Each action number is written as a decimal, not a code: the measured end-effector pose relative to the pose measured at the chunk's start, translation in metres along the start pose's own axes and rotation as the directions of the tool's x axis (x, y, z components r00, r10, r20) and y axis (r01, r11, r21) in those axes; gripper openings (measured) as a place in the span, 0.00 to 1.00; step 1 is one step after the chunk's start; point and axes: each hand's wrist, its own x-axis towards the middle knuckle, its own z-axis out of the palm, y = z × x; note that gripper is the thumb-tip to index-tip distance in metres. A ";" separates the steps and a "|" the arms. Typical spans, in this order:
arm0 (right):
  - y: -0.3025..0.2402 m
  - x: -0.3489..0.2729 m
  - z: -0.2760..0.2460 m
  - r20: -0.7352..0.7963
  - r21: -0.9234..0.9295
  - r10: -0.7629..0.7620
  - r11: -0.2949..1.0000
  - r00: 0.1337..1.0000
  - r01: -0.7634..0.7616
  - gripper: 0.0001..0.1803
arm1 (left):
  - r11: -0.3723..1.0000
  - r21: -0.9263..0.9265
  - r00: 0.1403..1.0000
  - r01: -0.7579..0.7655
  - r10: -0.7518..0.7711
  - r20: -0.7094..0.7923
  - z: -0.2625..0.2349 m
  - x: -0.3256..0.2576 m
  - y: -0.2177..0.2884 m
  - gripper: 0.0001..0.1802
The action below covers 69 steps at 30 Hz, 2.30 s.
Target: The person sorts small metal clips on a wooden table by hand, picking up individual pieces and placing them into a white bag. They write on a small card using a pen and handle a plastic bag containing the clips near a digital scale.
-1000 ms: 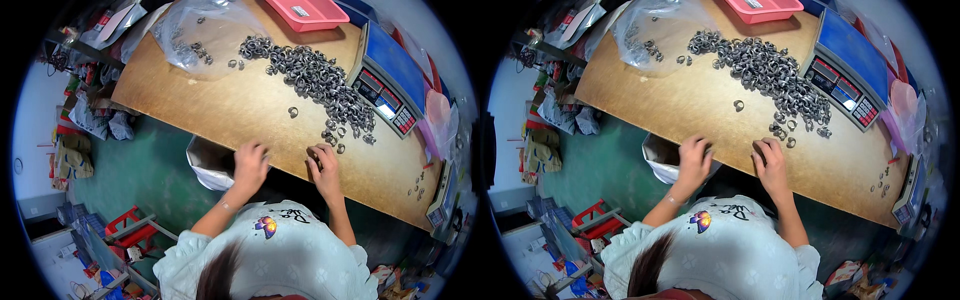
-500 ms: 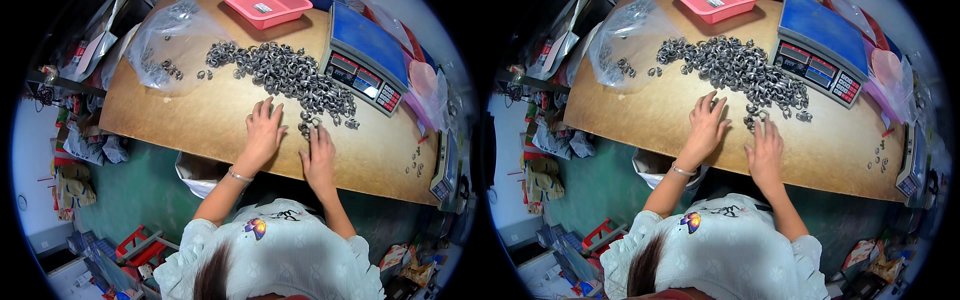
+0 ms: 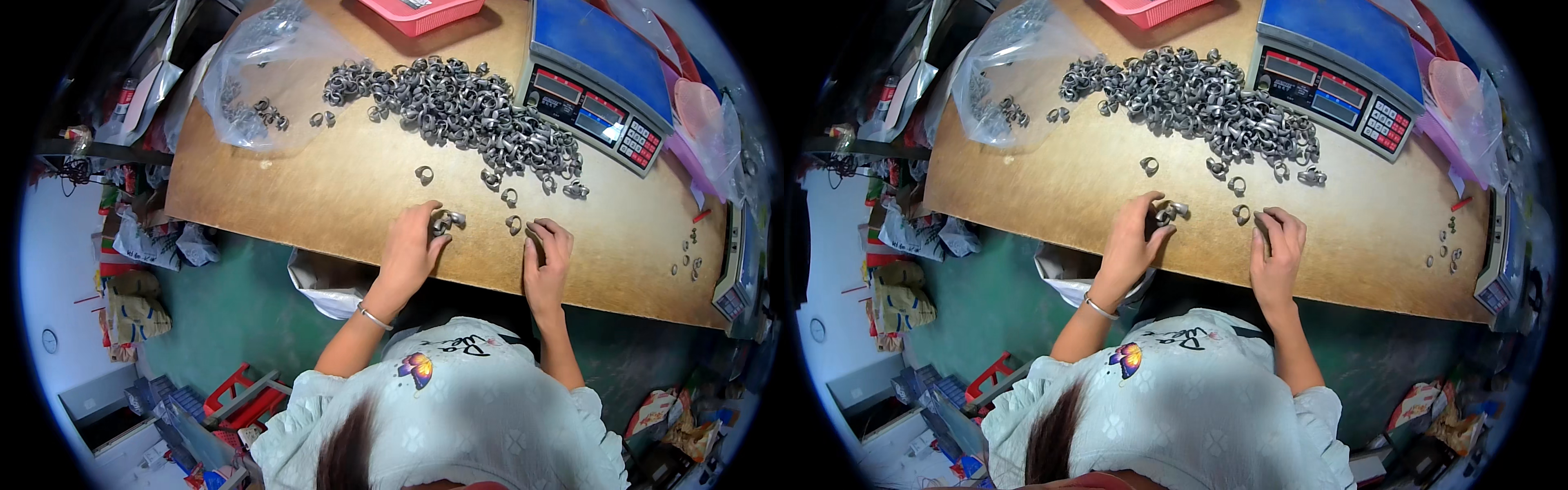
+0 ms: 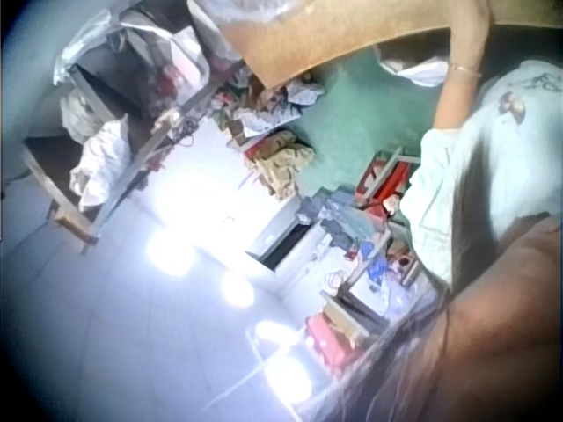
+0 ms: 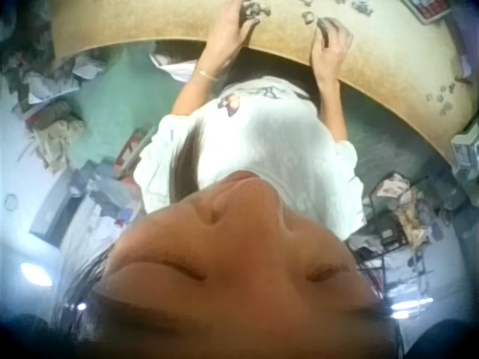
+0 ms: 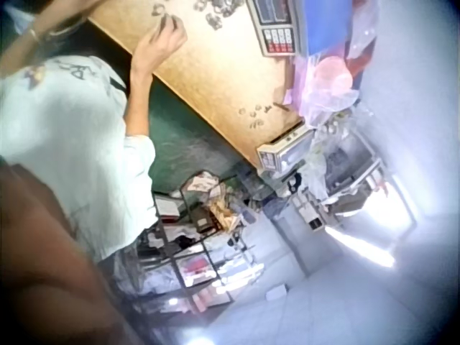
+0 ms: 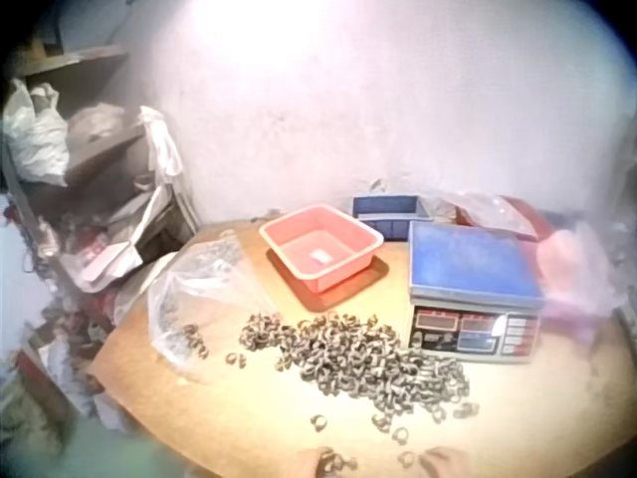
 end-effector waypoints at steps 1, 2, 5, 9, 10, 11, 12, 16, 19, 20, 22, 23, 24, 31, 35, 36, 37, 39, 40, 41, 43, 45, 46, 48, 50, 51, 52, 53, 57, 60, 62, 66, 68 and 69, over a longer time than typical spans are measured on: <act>-0.004 0.000 0.000 -0.005 0.011 0.013 1.000 1.000 -0.013 0.12 | 0.996 0.089 1.000 0.000 -0.001 0.019 -0.003 -0.003 -0.004 0.18; -0.006 -0.001 0.000 -0.003 -0.014 -0.006 1.000 1.000 0.006 0.12 | 0.995 0.102 1.000 0.011 -0.010 -0.006 -0.004 -0.006 -0.007 0.19; -0.012 -0.002 0.002 0.003 -0.072 -0.058 0.996 0.998 0.058 0.13 | 0.994 0.108 0.997 0.013 -0.005 -0.074 -0.007 -0.014 -0.015 0.20; -0.018 0.002 0.010 0.005 -0.167 -0.035 0.985 0.999 0.036 0.14 | 0.999 0.044 0.994 -0.023 0.028 -0.109 -0.010 -0.015 -0.018 0.21; -0.020 0.003 0.012 0.002 -0.205 -0.015 0.979 1.000 0.015 0.14 | 0.999 0.031 0.994 -0.019 0.023 -0.112 -0.010 -0.014 -0.017 0.21; -0.020 0.004 0.015 0.036 -0.182 -0.027 0.983 0.999 0.033 0.14 | 1.000 0.030 0.992 0.001 0.003 -0.126 -0.010 -0.014 -0.013 0.22; -0.020 0.003 0.019 0.068 -0.158 -0.041 0.986 0.997 0.051 0.14 | 0.999 0.028 0.990 0.020 -0.016 -0.141 -0.009 -0.013 -0.008 0.23; -0.032 0.006 0.039 0.180 -0.053 -0.154 0.985 0.972 0.166 0.13 | 0.988 0.151 0.993 -0.012 0.029 -0.115 0.002 -0.008 -0.014 0.27; -0.041 0.014 0.052 0.182 0.082 -0.189 0.981 0.965 0.176 0.14 | 0.994 0.091 0.992 -0.060 0.069 -0.102 0.004 -0.007 -0.022 0.29; -0.043 0.015 0.053 0.183 0.122 -0.202 0.976 0.962 0.181 0.14 | 0.994 0.077 0.992 -0.073 0.080 -0.101 0.004 -0.007 -0.022 0.29; -0.041 0.013 0.053 0.167 0.161 -0.194 0.973 0.967 0.168 0.13 | 0.999 -0.044 0.991 -0.032 0.026 -0.129 0.002 -0.008 -0.022 0.30; -0.038 0.008 0.051 0.157 0.162 -0.180 0.975 0.971 0.154 0.12 | 0.994 -0.105 0.990 -0.014 -0.001 -0.140 0.001 -0.009 -0.021 0.30; -0.035 0.005 0.049 0.150 0.163 -0.166 0.977 0.975 0.141 0.12 | 0.999 -0.051 0.986 0.002 -0.011 -0.166 0.000 -0.011 -0.019 0.30; -0.028 -0.008 0.031 0.137 0.175 -0.165 0.974 0.977 0.140 0.09 | 0.993 0.110 0.985 0.030 -0.011 -0.172 -0.002 -0.022 -0.021 0.26; -0.031 -0.006 0.032 0.113 0.148 -0.177 0.976 0.978 0.160 0.07 | 0.994 0.099 0.986 0.052 -0.035 -0.163 -0.004 -0.020 -0.019 0.21; -0.031 -0.006 0.033 0.109 0.141 -0.180 0.976 0.978 0.164 0.07 | 0.995 0.087 0.985 0.048 -0.033 -0.170 -0.004 -0.020 -0.020 0.21; -0.031 -0.006 0.033 0.109 0.139 -0.179 0.977 0.978 0.163 0.07 | 0.996 0.075 0.984 0.044 -0.030 -0.177 -0.004 -0.020 -0.022 0.21; -0.031 -0.006 0.033 0.112 0.135 -0.175 0.978 0.978 0.159 0.07 | 0.997 0.068 0.984 0.033 -0.020 -0.179 -0.003 -0.021 -0.025 0.22; -0.031 -0.006 0.034 0.115 0.131 -0.178 0.978 0.977 0.162 0.07 | 0.997 0.072 0.985 0.026 -0.013 -0.174 -0.003 -0.021 -0.026 0.24; -0.030 -0.006 0.034 0.118 0.127 -0.180 0.978 0.977 0.165 0.07 | 0.997 0.077 0.986 0.019 -0.006 -0.169 -0.003 -0.021 -0.026 0.25; -0.031 -0.006 0.034 0.119 0.119 -0.185 0.978 0.975 0.171 0.07 | 0.997 0.064 0.984 0.036 -0.024 -0.178 -0.003 -0.020 -0.023 0.27; -0.032 -0.006 0.033 0.120 0.111 -0.189 0.978 0.975 0.176 0.07 | 0.996 0.073 0.983 0.052 -0.038 -0.181 -0.003 -0.018 -0.020 0.29; -0.032 -0.006 0.033 0.120 0.109 -0.189 0.978 0.975 0.176 0.07 | 0.994 0.089 0.983 0.060 -0.043 -0.180 -0.003 -0.018 -0.019 0.29; -0.031 -0.006 0.034 0.120 0.105 -0.189 0.979 0.975 0.176 0.07 | 0.993 0.098 0.982 0.066 -0.047 -0.185 -0.002 -0.017 -0.018 0.29; -0.031 -0.006 0.034 0.114 0.107 -0.195 0.977 0.974 0.183 0.07 | 0.995 0.084 0.980 0.062 -0.044 -0.196 -0.001 -0.018 -0.021 0.29; -0.031 -0.006 0.035 0.113 0.109 -0.198 0.976 0.974 0.186 0.07 | 0.991 0.120 0.983 0.060 -0.039 -0.177 -0.001 -0.019 -0.023 0.29; -0.031 -0.006 0.035 0.114 0.109 -0.197 0.977 0.974 0.185 0.07 | 0.986 0.156 0.987 0.058 -0.033 -0.157 -0.001 -0.020 -0.025 0.29; -0.031 -0.007 0.035 0.115 0.109 -0.195 0.977 0.974 0.183 0.07 | 0.980 0.192 0.990 0.055 -0.029 -0.138 -0.002 -0.020 -0.026 0.28; -0.031 -0.007 0.034 0.116 0.107 -0.197 0.977 0.973 0.185 0.07 | 0.973 0.216 0.993 0.077 -0.056 -0.103 -0.006 -0.018 -0.022 0.30; -0.030 -0.007 0.034 0.114 0.100 -0.198 0.977 0.974 0.187 0.08 | 0.979 0.195 0.992 0.059 -0.036 -0.119 -0.007 -0.014 -0.012 0.33; -0.030 -0.007 0.034 0.114 0.101 -0.203 0.976 0.972 0.192 0.08 | 0.978 0.208 0.993 0.026 -0.002 -0.114 0.001 -0.007 -0.003 0.35; -0.029 -0.008 0.035 0.107 0.117 -0.190 0.977 0.976 0.177 0.09 | 0.946 0.316 0.997 -0.073 0.079 -0.006 0.023 0.006 0.010 0.29; -0.029 -0.009 0.037 0.078 0.150 -0.159 0.978 0.984 0.146 0.09 | 0.960 0.252 0.990 -0.123 0.137 -0.038 0.031 0.005 -0.001 0.18; -0.028 -0.009 0.037 0.063 0.164 -0.141 0.978 0.988 0.129 0.09 | 0.963 0.227 0.986 -0.144 0.159 -0.051 0.031 0.000 -0.010 0.16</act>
